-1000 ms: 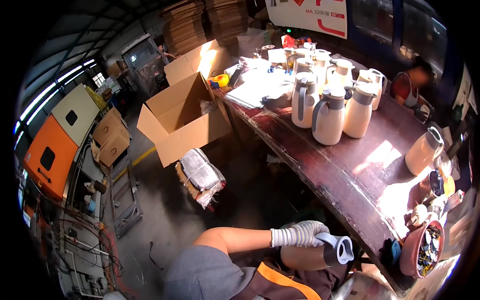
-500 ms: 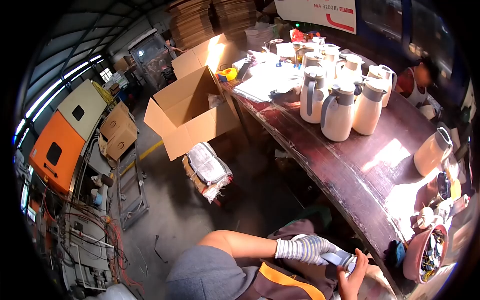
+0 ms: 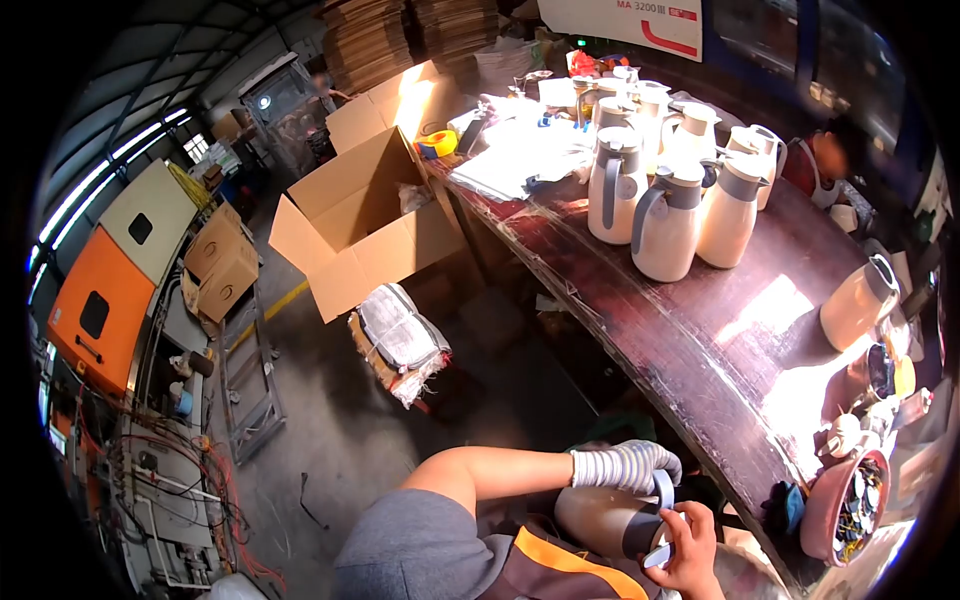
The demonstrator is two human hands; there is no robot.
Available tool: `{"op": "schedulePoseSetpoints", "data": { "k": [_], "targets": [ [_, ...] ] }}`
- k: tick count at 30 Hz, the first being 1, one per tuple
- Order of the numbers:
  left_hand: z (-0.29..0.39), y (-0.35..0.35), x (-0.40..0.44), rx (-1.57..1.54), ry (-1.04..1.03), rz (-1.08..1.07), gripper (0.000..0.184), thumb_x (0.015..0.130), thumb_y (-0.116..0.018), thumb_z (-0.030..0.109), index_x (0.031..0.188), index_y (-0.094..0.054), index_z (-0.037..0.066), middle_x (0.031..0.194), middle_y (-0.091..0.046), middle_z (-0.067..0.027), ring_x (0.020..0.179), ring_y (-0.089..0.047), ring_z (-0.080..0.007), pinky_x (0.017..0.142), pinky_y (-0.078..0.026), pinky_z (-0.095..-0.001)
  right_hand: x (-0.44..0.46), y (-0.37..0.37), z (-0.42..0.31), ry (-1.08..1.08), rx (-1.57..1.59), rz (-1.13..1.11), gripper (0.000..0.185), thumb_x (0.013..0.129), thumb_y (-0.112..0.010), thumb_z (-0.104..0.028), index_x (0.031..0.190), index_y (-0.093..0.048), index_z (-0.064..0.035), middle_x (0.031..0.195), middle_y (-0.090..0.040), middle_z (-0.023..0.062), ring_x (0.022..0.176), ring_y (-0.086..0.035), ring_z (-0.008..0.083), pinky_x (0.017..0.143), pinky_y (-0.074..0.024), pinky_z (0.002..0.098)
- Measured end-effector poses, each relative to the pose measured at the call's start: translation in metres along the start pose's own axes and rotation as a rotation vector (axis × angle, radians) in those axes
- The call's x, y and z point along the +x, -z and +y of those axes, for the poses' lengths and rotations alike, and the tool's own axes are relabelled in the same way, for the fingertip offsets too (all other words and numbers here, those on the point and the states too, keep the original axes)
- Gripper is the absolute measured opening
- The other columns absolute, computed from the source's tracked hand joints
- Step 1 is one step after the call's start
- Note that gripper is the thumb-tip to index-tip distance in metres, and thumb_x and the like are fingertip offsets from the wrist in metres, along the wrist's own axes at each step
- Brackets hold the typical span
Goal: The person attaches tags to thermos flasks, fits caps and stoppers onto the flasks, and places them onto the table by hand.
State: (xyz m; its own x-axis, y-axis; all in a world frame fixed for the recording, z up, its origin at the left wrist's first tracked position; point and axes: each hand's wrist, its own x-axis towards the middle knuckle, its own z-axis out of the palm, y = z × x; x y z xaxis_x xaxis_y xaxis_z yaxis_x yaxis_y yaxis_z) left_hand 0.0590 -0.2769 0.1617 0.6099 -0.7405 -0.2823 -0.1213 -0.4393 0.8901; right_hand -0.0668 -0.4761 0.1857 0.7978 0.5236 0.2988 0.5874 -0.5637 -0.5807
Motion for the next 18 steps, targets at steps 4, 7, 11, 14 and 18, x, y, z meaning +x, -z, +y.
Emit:
{"op": "schedulePoseSetpoints", "data": {
  "k": [4,7,11,14,18],
  "targets": [
    [0.021,-0.019,-0.029,0.154,-0.002,0.023,0.032,0.074,-0.070,0.023,0.104,-0.065,0.010,0.088,-0.069,-0.0122,0.086,-0.066,-0.0313,0.074,-0.051,-0.0376,-0.011,-0.013,0.004,-0.667,0.025,0.218,0.060,0.072,-0.063,-0.024,0.126,-0.049,-0.0025,0.119,-0.050,0.0212,0.112,-0.049,0.0372,0.099,-0.0379,0.0423],
    [0.037,-0.045,-0.055,0.050,-0.329,0.267,0.035,0.079,-0.068,0.027,0.110,-0.064,0.011,0.087,-0.068,-0.0135,0.082,-0.066,-0.0333,0.073,-0.051,-0.0382,-0.020,-0.016,0.018,-0.859,0.161,0.210,0.067,0.083,-0.058,-0.036,0.137,-0.041,-0.0007,0.137,-0.042,0.0229,0.129,-0.040,0.0353,0.107,-0.0309,0.0418],
    [0.013,-0.013,-0.037,0.121,-0.173,0.027,0.034,0.075,-0.069,0.024,0.105,-0.065,0.008,0.086,-0.068,-0.0147,0.082,-0.066,-0.0305,0.073,-0.051,-0.0348,-0.024,-0.009,0.002,-0.385,0.091,0.241,0.097,0.079,-0.053,-0.070,0.144,-0.031,-0.0015,0.155,-0.013,0.0238,0.143,-0.015,0.0426,0.113,-0.0173,0.0508],
    [0.001,0.009,-0.025,-0.057,-0.192,-0.123,0.033,0.067,-0.065,0.013,0.099,-0.067,0.005,0.081,-0.068,-0.0119,0.076,-0.066,-0.0215,0.070,-0.051,-0.0325,-0.029,0.007,0.015,0.178,-0.318,-0.107,0.082,0.074,-0.056,-0.072,0.130,-0.055,-0.0114,0.145,-0.038,0.0194,0.139,-0.027,0.0399,0.111,-0.0167,0.0602],
    [-0.016,0.000,-0.016,-0.277,-0.239,-0.264,0.026,0.066,-0.065,0.006,0.091,-0.066,0.004,0.074,-0.063,-0.0050,0.073,-0.057,-0.0113,0.069,-0.049,-0.0298,-0.007,0.016,0.029,0.407,-0.145,-0.026,0.060,0.069,-0.069,-0.058,0.112,-0.066,-0.0163,0.118,-0.060,0.0114,0.118,-0.052,0.0345,0.105,-0.0323,0.0550]
  ]
}}
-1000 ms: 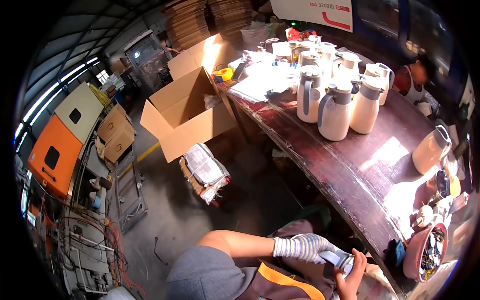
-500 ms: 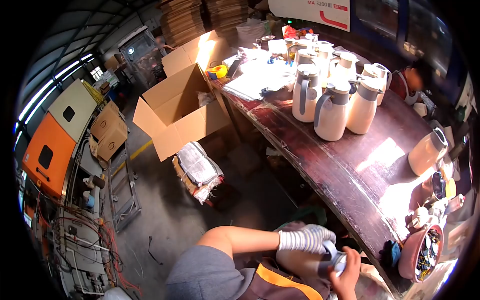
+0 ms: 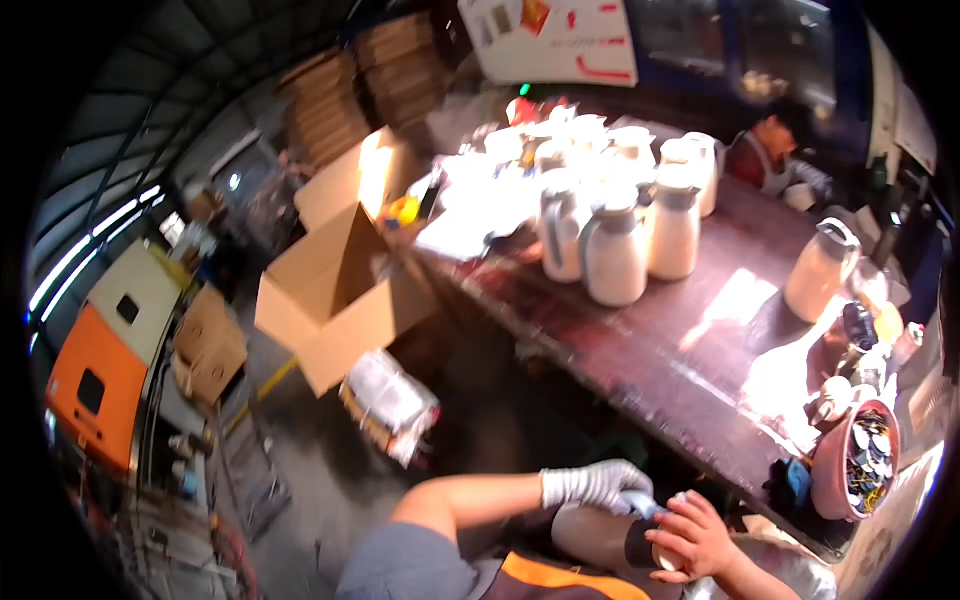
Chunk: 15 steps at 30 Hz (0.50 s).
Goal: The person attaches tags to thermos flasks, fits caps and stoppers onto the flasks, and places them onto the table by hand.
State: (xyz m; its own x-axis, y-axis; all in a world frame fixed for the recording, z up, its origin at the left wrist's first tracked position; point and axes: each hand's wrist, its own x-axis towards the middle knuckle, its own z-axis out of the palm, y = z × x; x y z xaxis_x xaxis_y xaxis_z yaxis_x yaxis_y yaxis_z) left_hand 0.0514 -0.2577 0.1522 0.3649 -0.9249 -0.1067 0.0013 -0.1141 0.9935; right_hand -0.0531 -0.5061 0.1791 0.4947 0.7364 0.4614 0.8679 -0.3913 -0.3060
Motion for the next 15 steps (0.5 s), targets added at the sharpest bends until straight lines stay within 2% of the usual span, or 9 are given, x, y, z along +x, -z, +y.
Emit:
{"op": "schedulePoseSetpoints", "data": {
  "k": [1,2,4,6,7,8,10,13,15],
  "targets": [
    [-0.008,-0.010,-0.004,0.079,-0.002,0.062,0.026,0.067,-0.065,0.007,0.093,-0.065,0.004,0.077,-0.064,-0.0041,0.076,-0.058,-0.0123,0.070,-0.048,-0.0311,-0.004,-0.010,0.002,-0.081,0.109,0.031,0.055,0.069,-0.071,-0.053,0.110,-0.066,-0.0156,0.113,-0.062,0.0104,0.115,-0.054,0.0328,0.103,-0.0360,0.0512],
    [-0.009,-0.008,-0.006,0.160,-0.016,0.157,0.026,0.068,-0.065,0.008,0.094,-0.064,0.005,0.079,-0.065,-0.0032,0.078,-0.059,-0.0132,0.071,-0.048,-0.0324,-0.003,-0.011,0.001,-0.160,0.132,0.054,0.062,0.072,-0.070,-0.052,0.118,-0.061,-0.0117,0.120,-0.058,0.0122,0.118,-0.051,0.0341,0.103,-0.0358,0.0509],
    [0.031,-0.020,-0.008,0.390,0.216,0.142,0.044,0.077,-0.069,0.025,0.115,-0.062,0.006,0.096,-0.066,-0.0104,0.091,-0.062,-0.0205,0.082,-0.049,-0.0335,-0.011,-0.026,0.003,-0.408,0.019,0.207,0.061,0.078,-0.064,-0.032,0.130,-0.049,-0.0040,0.128,-0.048,0.0217,0.121,-0.043,0.0398,0.101,-0.0358,0.0491],
    [0.039,-0.066,-0.012,-0.008,-0.252,0.322,0.048,0.082,-0.065,0.024,0.127,-0.056,0.008,0.109,-0.064,-0.0159,0.105,-0.060,-0.0289,0.091,-0.047,-0.0354,-0.013,-0.029,-0.002,-0.752,0.070,0.254,0.051,0.086,-0.059,-0.028,0.129,-0.050,-0.0022,0.128,-0.050,0.0215,0.122,-0.044,0.0387,0.104,-0.0339,0.0478],
    [-0.003,-0.075,-0.008,0.593,-0.243,0.323,0.048,0.084,-0.062,0.023,0.129,-0.055,0.008,0.113,-0.064,-0.0151,0.107,-0.059,-0.0298,0.091,-0.047,-0.0350,-0.012,-0.031,-0.004,-0.910,0.105,0.249,0.046,0.090,-0.055,-0.025,0.130,-0.049,-0.0029,0.130,-0.049,0.0214,0.122,-0.044,0.0380,0.106,-0.0314,0.0465],
    [-0.045,-0.084,-0.004,1.188,-0.257,0.360,0.047,0.086,-0.059,0.022,0.131,-0.053,0.008,0.116,-0.063,-0.0143,0.109,-0.059,-0.0307,0.092,-0.047,-0.0346,-0.014,-0.026,-0.002,-0.908,0.050,0.143,0.047,0.092,-0.053,-0.027,0.131,-0.048,-0.0021,0.135,-0.046,0.0198,0.119,-0.047,0.0366,0.103,-0.0348,0.0468],
    [0.050,-0.052,-0.011,0.278,0.063,0.283,0.043,0.081,-0.064,0.019,0.123,-0.059,0.009,0.107,-0.067,-0.0101,0.099,-0.063,-0.0257,0.085,-0.049,-0.0329,-0.016,-0.025,-0.011,-0.765,-0.083,0.118,0.069,0.074,-0.069,-0.051,0.127,-0.053,-0.0090,0.128,-0.051,0.0181,0.123,-0.046,0.0387,0.103,-0.0358,0.0517],
    [0.021,-0.019,-0.013,0.225,0.263,0.197,0.040,0.074,-0.070,0.017,0.112,-0.063,0.012,0.089,-0.069,-0.0061,0.083,-0.065,-0.0187,0.075,-0.050,-0.0302,-0.013,-0.016,-0.020,-0.402,0.042,0.031,0.073,0.075,-0.067,-0.052,0.130,-0.049,-0.0081,0.131,-0.044,0.0276,0.122,-0.042,0.0460,0.101,-0.0351,0.0528],
    [0.033,-0.017,-0.013,0.157,0.462,0.172,0.037,0.075,-0.070,0.020,0.110,-0.064,0.013,0.083,-0.068,-0.0068,0.081,-0.066,-0.0177,0.073,-0.050,-0.0300,-0.015,-0.020,-0.023,-0.462,0.037,0.043,0.067,0.077,-0.066,-0.049,0.128,-0.051,-0.0069,0.130,-0.046,0.0264,0.121,-0.044,0.0440,0.100,-0.0353,0.0511]
  ]
}}
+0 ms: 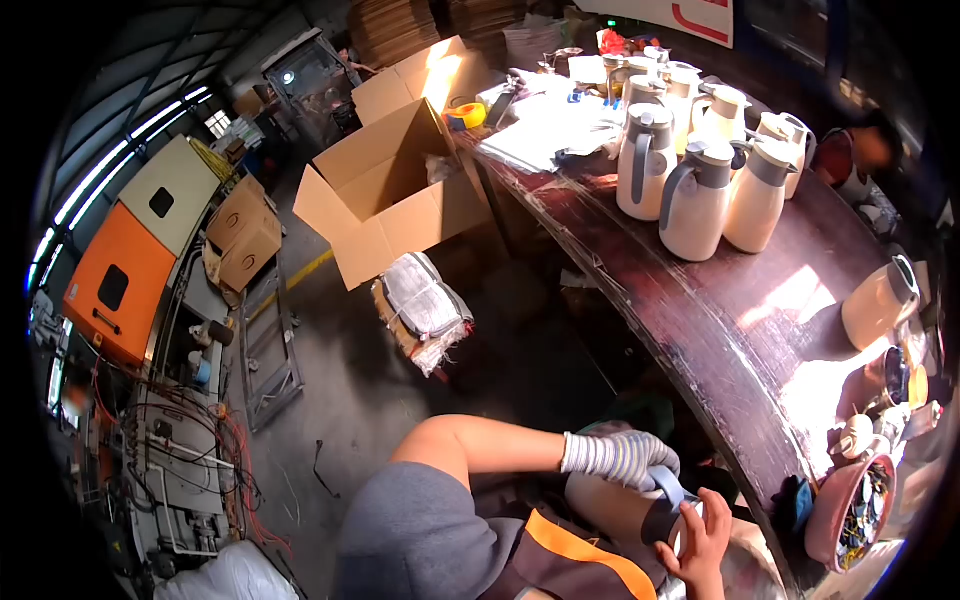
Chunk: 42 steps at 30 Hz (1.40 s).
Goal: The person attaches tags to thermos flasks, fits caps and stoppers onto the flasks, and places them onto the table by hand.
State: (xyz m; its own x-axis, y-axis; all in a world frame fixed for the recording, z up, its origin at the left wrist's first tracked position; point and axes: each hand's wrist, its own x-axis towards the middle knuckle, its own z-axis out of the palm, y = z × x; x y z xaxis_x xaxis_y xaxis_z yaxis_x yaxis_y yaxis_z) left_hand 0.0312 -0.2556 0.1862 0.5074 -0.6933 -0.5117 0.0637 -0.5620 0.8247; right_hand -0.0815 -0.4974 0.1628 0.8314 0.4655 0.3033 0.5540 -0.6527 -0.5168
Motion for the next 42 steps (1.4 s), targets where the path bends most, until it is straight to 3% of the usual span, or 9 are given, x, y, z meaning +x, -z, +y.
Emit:
{"op": "schedulePoseSetpoints", "data": {
  "k": [4,7,11,19,26,31,34,37,42],
  "targets": [
    [0.026,-0.045,-0.026,0.020,-0.525,0.192,0.051,0.079,-0.066,0.026,0.126,-0.054,0.011,0.109,-0.065,-0.0156,0.101,-0.063,-0.0298,0.085,-0.049,-0.0369,0.017,-0.006,-0.002,-0.642,0.162,0.150,0.051,0.087,-0.057,-0.031,0.127,-0.050,0.0002,0.125,-0.052,0.0211,0.119,-0.048,0.0366,0.103,-0.0341,0.0407],
    [-0.020,-0.079,0.005,0.294,-0.436,0.308,0.053,0.080,-0.066,0.025,0.129,-0.052,0.010,0.114,-0.064,-0.0161,0.105,-0.062,-0.0317,0.088,-0.047,-0.0358,0.017,-0.007,0.004,-0.825,0.168,0.084,0.054,0.088,-0.055,-0.032,0.130,-0.048,0.0001,0.129,-0.050,0.0205,0.123,-0.046,0.0350,0.105,-0.0325,0.0392],
    [0.006,0.010,0.010,0.055,-0.141,0.217,0.036,0.080,-0.066,0.015,0.115,-0.062,0.007,0.100,-0.067,-0.0115,0.096,-0.064,-0.0256,0.084,-0.049,-0.0334,0.026,0.018,-0.012,-0.389,0.345,-0.032,0.084,0.081,-0.053,-0.063,0.133,-0.044,0.0025,0.139,-0.041,0.0216,0.130,-0.038,0.0399,0.108,-0.0288,0.0447],
    [-0.032,0.010,0.047,-0.109,-0.290,0.064,0.037,0.070,-0.061,-0.002,0.106,-0.065,0.006,0.094,-0.068,-0.0055,0.090,-0.063,-0.0156,0.081,-0.049,-0.0301,0.045,0.009,-0.018,0.409,0.108,-0.109,0.064,0.081,-0.044,-0.070,0.108,-0.068,-0.0169,0.120,-0.058,0.0105,0.112,-0.053,0.0328,0.096,-0.0373,0.0534],
    [-0.040,0.006,0.057,-0.069,-0.279,0.036,0.040,0.067,-0.063,0.001,0.106,-0.066,0.009,0.092,-0.069,-0.0073,0.088,-0.065,-0.0200,0.080,-0.050,-0.0321,0.026,-0.001,-0.001,0.389,0.053,0.002,0.070,0.074,-0.049,-0.075,0.104,-0.068,-0.0143,0.114,-0.059,0.0116,0.106,-0.055,0.0328,0.091,-0.0408,0.0512],
    [0.007,0.009,0.014,-0.001,-0.022,-0.030,0.030,0.077,-0.070,0.018,0.106,-0.065,0.010,0.079,-0.067,-0.0048,0.074,-0.066,-0.0174,0.065,-0.052,-0.0324,0.018,-0.008,0.003,-0.117,0.169,0.175,0.074,0.076,-0.053,-0.068,0.108,-0.062,-0.0023,0.115,-0.056,0.0196,0.107,-0.053,0.0383,0.092,-0.0420,0.0453],
    [0.023,-0.027,-0.022,-0.228,-0.536,0.088,0.030,0.079,-0.070,0.019,0.107,-0.065,0.009,0.084,-0.066,-0.0073,0.084,-0.065,-0.0171,0.074,-0.050,-0.0310,0.025,-0.006,-0.003,-0.531,0.327,0.239,0.064,0.084,-0.052,-0.055,0.117,-0.058,0.0001,0.122,-0.053,0.0195,0.115,-0.051,0.0361,0.098,-0.0400,0.0416],
    [-0.006,-0.030,-0.008,-0.089,-0.287,0.048,0.036,0.081,-0.072,0.022,0.112,-0.064,0.007,0.091,-0.066,-0.0076,0.089,-0.061,-0.0160,0.080,-0.047,-0.0293,0.031,-0.003,-0.003,-0.508,0.322,0.212,0.064,0.085,-0.052,-0.054,0.119,-0.057,-0.0008,0.126,-0.051,0.0194,0.118,-0.049,0.0356,0.100,-0.0390,0.0415],
    [-0.019,-0.014,-0.002,-0.500,0.018,-0.238,0.036,0.082,-0.074,0.028,0.109,-0.064,0.007,0.070,-0.055,0.0039,0.057,-0.048,-0.0046,0.050,-0.039,-0.0210,0.033,0.000,-0.006,-0.421,0.344,0.120,0.061,0.087,-0.051,-0.053,0.120,-0.057,-0.0018,0.128,-0.050,0.0202,0.120,-0.047,0.0382,0.100,-0.0378,0.0449]
  ]
}}
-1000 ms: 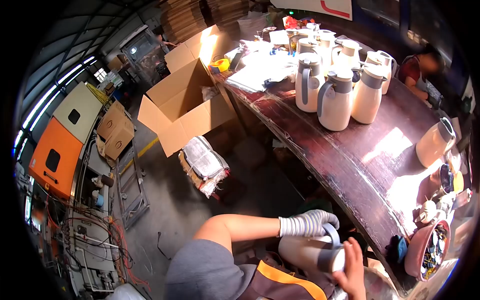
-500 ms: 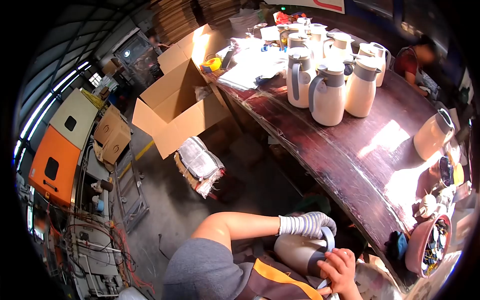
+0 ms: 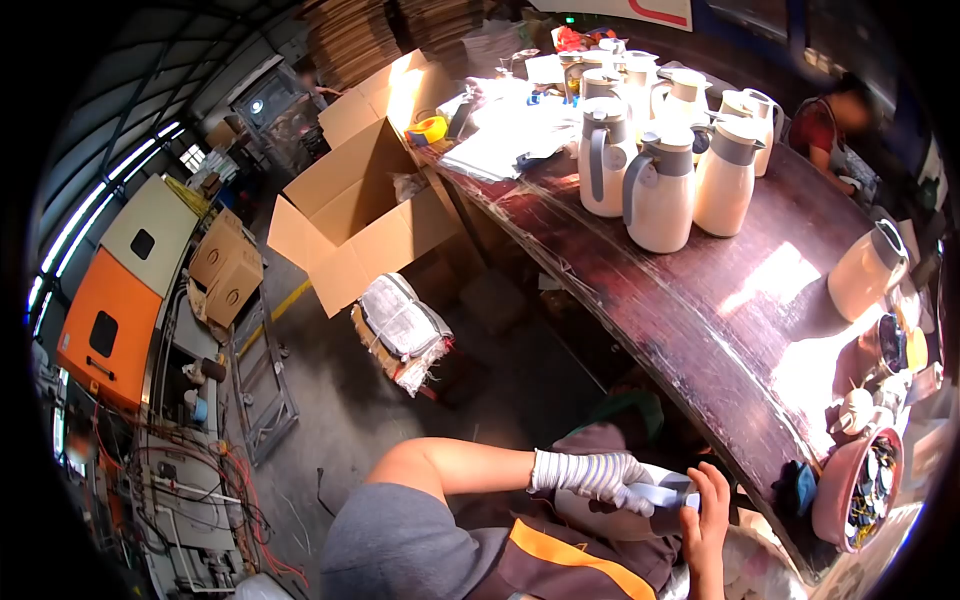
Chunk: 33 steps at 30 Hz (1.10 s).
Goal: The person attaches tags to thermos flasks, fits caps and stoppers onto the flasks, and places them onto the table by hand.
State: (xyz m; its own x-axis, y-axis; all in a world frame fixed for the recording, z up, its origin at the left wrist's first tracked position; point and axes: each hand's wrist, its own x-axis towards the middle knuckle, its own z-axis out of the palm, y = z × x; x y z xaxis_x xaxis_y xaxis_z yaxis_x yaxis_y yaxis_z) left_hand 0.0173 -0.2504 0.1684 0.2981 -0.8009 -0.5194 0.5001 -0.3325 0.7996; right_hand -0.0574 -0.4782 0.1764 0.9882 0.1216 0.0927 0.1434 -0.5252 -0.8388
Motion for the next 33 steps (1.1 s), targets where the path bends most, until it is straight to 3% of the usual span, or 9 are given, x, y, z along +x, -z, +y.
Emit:
{"op": "schedulePoseSetpoints", "data": {
  "k": [6,9,12,13,21,25,27,29,33],
  "targets": [
    [0.007,-0.010,0.000,-0.207,0.054,-0.241,0.024,0.081,-0.073,0.018,0.100,-0.062,0.008,0.068,-0.053,0.0023,0.051,-0.046,-0.0052,0.044,-0.037,-0.0210,-0.005,0.000,-0.001,0.067,-0.141,-0.046,0.063,0.089,-0.047,-0.057,0.118,-0.058,-0.0026,0.128,-0.050,0.0200,0.120,-0.048,0.0378,0.100,-0.0386,0.0437],
    [0.035,-0.017,-0.016,-0.256,0.049,-0.293,0.046,0.076,-0.072,0.005,0.117,-0.053,0.008,0.078,-0.057,0.0002,0.058,-0.053,-0.0071,0.050,-0.043,-0.0211,0.002,0.000,-0.002,0.104,-0.158,-0.051,0.066,0.088,-0.046,-0.060,0.119,-0.058,-0.0028,0.129,-0.049,0.0200,0.120,-0.049,0.0374,0.100,-0.0385,0.0433],
    [0.033,-0.022,-0.020,-0.336,-0.145,-0.212,0.063,0.076,-0.073,0.006,0.132,-0.045,0.009,0.098,-0.058,-0.0019,0.087,-0.056,-0.0068,0.073,-0.048,-0.0212,0.018,0.006,-0.001,0.157,-0.068,-0.080,0.065,0.082,-0.060,-0.052,0.123,-0.056,-0.0027,0.128,-0.051,0.0195,0.118,-0.049,0.0387,0.098,-0.0392,0.0453],
    [0.035,-0.022,-0.031,-0.377,-0.104,-0.165,0.030,0.078,-0.076,0.016,0.103,-0.063,0.008,0.094,-0.062,-0.0028,0.085,-0.057,-0.0118,0.073,-0.046,-0.0199,0.030,0.004,0.001,0.130,0.083,-0.066,0.067,0.080,-0.063,-0.052,0.123,-0.056,-0.0012,0.128,-0.051,0.0200,0.115,-0.052,0.0385,0.096,-0.0422,0.0434],
    [0.004,-0.011,0.003,-0.344,-0.156,-0.189,0.067,0.081,-0.075,0.023,0.135,-0.039,0.009,0.104,-0.059,-0.0041,0.080,-0.057,-0.0053,0.061,-0.047,-0.0158,0.033,0.008,-0.002,0.100,0.020,-0.080,0.068,0.082,-0.058,-0.058,0.122,-0.058,-0.0019,0.128,-0.052,0.0209,0.119,-0.051,0.0362,0.100,-0.0400,0.0408],
    [0.040,-0.024,-0.006,-0.369,-0.217,-0.069,0.028,0.089,-0.066,0.036,0.097,-0.062,0.010,0.065,-0.053,0.0034,0.055,-0.049,-0.0044,0.049,-0.037,-0.0185,0.024,0.003,0.016,0.055,0.065,-0.006,0.069,0.083,-0.057,-0.057,0.122,-0.058,-0.0003,0.129,-0.052,0.0202,0.120,-0.051,0.0340,0.100,-0.0402,0.0390],
    [0.035,-0.024,-0.004,-0.344,-0.226,-0.018,0.031,0.091,-0.063,0.040,0.084,-0.067,0.010,0.053,-0.049,0.0060,0.048,-0.046,-0.0042,0.045,-0.034,-0.0195,0.022,0.000,0.020,0.045,0.088,0.027,0.068,0.084,-0.057,-0.057,0.121,-0.058,0.0003,0.130,-0.051,0.0199,0.120,-0.051,0.0332,0.100,-0.0403,0.0385],
    [-0.014,-0.013,0.022,-0.054,-0.198,0.168,0.033,0.091,-0.062,0.043,0.086,-0.066,0.010,0.055,-0.050,0.0040,0.045,-0.044,-0.0045,0.043,-0.033,-0.0210,0.021,-0.001,0.019,0.032,0.122,0.059,0.069,0.084,-0.057,-0.057,0.121,-0.059,0.0015,0.130,-0.053,0.0204,0.120,-0.052,0.0331,0.101,-0.0396,0.0395],
    [0.007,-0.029,0.004,-0.107,-0.251,0.230,0.043,0.090,-0.058,0.055,0.085,-0.062,0.012,0.048,-0.044,0.0036,0.037,-0.040,-0.0079,0.038,-0.031,-0.0244,0.030,0.008,0.024,0.097,0.100,0.003,0.067,0.079,-0.064,-0.050,0.121,-0.058,0.0016,0.129,-0.053,0.0218,0.120,-0.052,0.0355,0.101,-0.0393,0.0405]
  ]
}}
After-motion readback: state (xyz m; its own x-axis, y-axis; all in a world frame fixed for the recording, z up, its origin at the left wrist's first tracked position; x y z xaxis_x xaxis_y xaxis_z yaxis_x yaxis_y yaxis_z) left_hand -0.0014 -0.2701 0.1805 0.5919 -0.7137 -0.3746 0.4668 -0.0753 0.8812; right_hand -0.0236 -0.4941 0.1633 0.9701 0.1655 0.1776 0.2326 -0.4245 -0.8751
